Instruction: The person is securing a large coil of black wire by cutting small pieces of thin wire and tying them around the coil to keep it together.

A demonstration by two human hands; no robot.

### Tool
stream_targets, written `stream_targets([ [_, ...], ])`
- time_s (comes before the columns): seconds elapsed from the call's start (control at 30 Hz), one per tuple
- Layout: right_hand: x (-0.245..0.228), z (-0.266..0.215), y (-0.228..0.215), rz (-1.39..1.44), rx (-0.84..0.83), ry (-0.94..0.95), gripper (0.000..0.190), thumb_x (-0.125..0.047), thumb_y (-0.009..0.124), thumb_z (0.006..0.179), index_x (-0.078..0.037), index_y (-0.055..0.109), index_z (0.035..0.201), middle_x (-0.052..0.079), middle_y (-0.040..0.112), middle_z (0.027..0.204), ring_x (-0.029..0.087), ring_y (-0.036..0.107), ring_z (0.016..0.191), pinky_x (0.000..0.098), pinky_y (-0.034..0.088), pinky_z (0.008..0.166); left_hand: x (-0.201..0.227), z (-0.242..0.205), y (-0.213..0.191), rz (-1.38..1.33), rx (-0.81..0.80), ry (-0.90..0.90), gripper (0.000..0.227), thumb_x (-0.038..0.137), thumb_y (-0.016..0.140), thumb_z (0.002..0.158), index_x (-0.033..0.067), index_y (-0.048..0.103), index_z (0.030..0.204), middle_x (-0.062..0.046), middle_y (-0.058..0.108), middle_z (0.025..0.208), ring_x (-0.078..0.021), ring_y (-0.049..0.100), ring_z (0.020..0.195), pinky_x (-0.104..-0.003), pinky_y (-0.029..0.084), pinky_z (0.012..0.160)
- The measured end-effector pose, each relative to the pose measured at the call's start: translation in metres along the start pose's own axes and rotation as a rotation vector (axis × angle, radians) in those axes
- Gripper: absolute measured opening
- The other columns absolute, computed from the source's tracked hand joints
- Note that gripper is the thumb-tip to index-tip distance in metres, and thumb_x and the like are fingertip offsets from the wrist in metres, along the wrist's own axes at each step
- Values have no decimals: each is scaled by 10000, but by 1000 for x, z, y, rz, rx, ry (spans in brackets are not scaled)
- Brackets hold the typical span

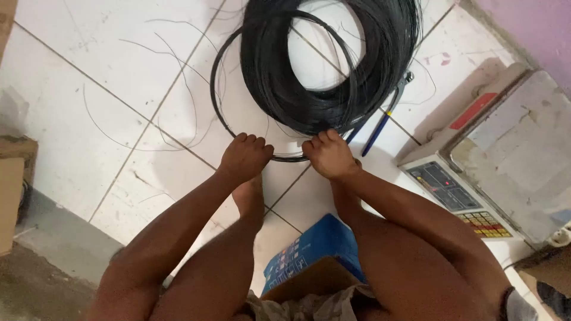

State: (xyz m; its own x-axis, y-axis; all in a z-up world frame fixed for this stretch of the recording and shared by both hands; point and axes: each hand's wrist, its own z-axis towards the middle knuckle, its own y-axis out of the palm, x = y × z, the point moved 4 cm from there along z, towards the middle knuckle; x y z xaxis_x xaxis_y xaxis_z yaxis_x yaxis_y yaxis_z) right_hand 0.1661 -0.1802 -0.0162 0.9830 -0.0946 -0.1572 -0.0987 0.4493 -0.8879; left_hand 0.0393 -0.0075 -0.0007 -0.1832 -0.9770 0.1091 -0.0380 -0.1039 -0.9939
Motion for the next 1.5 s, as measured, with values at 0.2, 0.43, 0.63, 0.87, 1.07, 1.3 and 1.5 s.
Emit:
stream_targets([
  [0.2, 22, 9, -14, -44, 18, -4, 205, -180, 558, 901, -119, 598, 709, 74, 526, 640, 255, 542, 692, 395, 452, 780, -4, 29, -5, -92, 90, -61, 170, 217, 656, 874, 167, 611, 717, -48, 516, 643, -213, 555, 585, -341, 417, 608],
  [0.43, 26, 24, -54, -72, 10, 10, 239, -231, 516, 929, -97, 611, 755, 79, 528, 707, 269, 570, 777, 443, 456, 876, 4, 49, -8, -192, 90, -89, 94, 218, 684, 845, 146, 691, 786, -73, 525, 763, -244, 575, 696, -378, 441, 693],
  [0.63, 37, -17, -28, -13, -13, -31, 192, -205, 538, 923, -111, 618, 777, 91, 538, 744, 274, 579, 804, 436, 451, 889, 24, 53, -1, -321, -256, -43, 289, 387, 583, 883, 126, 695, 938, -102, 678, 816, -271, 667, 846, -454, 434, 899],
  [0.87, 30, -8, -71, 24, -61, 60, 268, -346, 550, 903, -114, 615, 1021, 134, 588, 996, 315, 577, 1025, 497, 377, 1040, 39, 72, 6, -318, -398, -42, 345, 353, 598, 878, 106, 611, 1119, -109, 674, 910, -292, 679, 870, -452, 468, 843],
  [1.07, 46, -42, -90, 159, -123, 404, 772, -656, 666, 735, -162, 564, 1320, 153, 525, 1314, 369, 475, 1240, 575, 286, 1080, 80, 96, -24, -163, -328, -30, 527, 453, 628, 837, 51, 570, 1174, -160, 613, 1019, -336, 614, 977, -451, 425, 843],
  [1.3, 74, -57, -109, 233, 139, 710, 386, -172, 520, 911, -72, 545, 1283, 105, 506, 1161, 306, 552, 1038, 430, 435, 888, 115, 147, -36, -269, -34, 119, 625, 417, 711, 751, 61, 567, 1244, -201, 559, 1139, -379, 530, 1113, -482, 395, 922],
  [1.5, 113, -93, -72, 400, 120, 1260, 423, 12, 587, 864, -33, 521, 1279, 186, 579, 1033, 336, 628, 853, 414, 537, 662, 126, 195, -29, -263, -46, 199, 761, 361, 765, 696, 62, 518, 1351, -203, 515, 1311, -385, 445, 1250, -498, 330, 1011],
])
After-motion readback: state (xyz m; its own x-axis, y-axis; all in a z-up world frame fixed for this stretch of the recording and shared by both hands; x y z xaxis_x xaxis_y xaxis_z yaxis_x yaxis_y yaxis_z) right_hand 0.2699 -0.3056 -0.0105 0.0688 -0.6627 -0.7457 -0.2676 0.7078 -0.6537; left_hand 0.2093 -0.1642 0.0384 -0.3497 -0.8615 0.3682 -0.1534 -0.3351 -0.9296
